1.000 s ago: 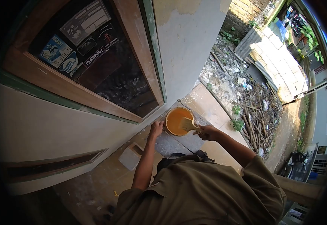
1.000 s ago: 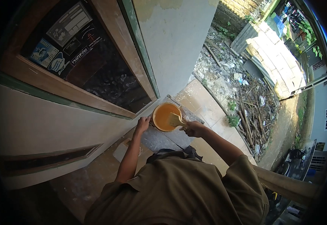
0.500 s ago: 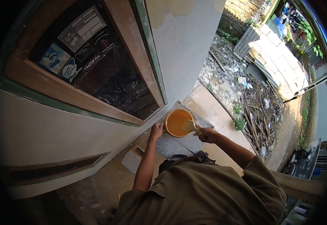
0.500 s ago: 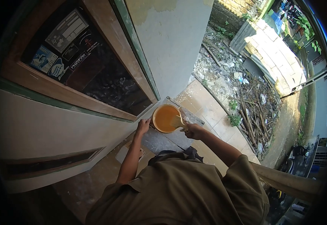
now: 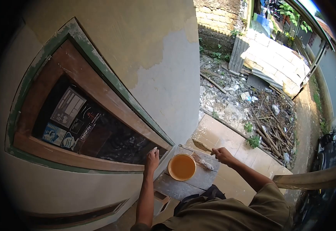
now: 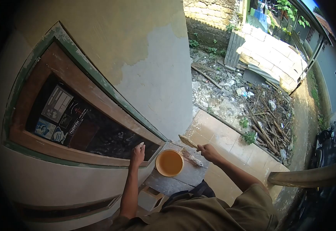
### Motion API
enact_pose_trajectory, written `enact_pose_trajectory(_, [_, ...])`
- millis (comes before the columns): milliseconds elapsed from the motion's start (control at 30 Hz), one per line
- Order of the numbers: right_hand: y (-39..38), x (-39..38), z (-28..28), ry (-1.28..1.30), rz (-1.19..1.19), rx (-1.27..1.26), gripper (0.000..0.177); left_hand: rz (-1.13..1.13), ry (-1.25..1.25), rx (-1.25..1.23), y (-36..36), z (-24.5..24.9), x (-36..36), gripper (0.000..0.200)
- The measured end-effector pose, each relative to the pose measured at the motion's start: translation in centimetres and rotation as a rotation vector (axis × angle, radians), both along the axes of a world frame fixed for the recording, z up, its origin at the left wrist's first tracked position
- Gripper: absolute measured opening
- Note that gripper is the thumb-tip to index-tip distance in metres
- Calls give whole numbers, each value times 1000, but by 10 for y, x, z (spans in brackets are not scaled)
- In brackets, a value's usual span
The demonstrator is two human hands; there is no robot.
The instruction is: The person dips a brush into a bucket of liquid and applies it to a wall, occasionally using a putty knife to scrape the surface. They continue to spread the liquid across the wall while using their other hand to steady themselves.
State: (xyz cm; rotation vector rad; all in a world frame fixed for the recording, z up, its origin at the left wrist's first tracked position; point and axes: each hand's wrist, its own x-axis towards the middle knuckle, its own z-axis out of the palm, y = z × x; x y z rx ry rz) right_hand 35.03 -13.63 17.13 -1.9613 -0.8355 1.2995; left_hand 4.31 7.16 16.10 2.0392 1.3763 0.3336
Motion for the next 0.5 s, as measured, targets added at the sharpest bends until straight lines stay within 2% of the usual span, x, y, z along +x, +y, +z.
enact_pose_trajectory(100, [23,62,14,-228,-38,120,49,-120,-31,141,39,47,53,35])
enact_pose_trajectory(167, [46,108,32,-372,-82,222,46,-307,9,380,67,74,94,31])
enact_pose_trajectory(233, [73,158,58,-563,-98,262,43,-359,78,410,94,100,141,31])
enact_pose_trajectory(300, [102,196,103,-651,-140,421,39,-555,86,644,121,119,186,30])
enact_pose_trajectory(333, [120,218,123,-702,-134,511,37,-556,77,657,137,122,207,30])
enact_pose_trajectory(400, [155,258,169,-807,-97,653,35,-675,178,923,173,123,241,30])
enact_pose_trajectory(433, [174,276,196,-861,-69,708,35,-671,172,936,189,128,256,30])
enact_pose_trajectory(500, [215,312,243,-960,-36,810,36,-786,337,1165,220,138,284,31])
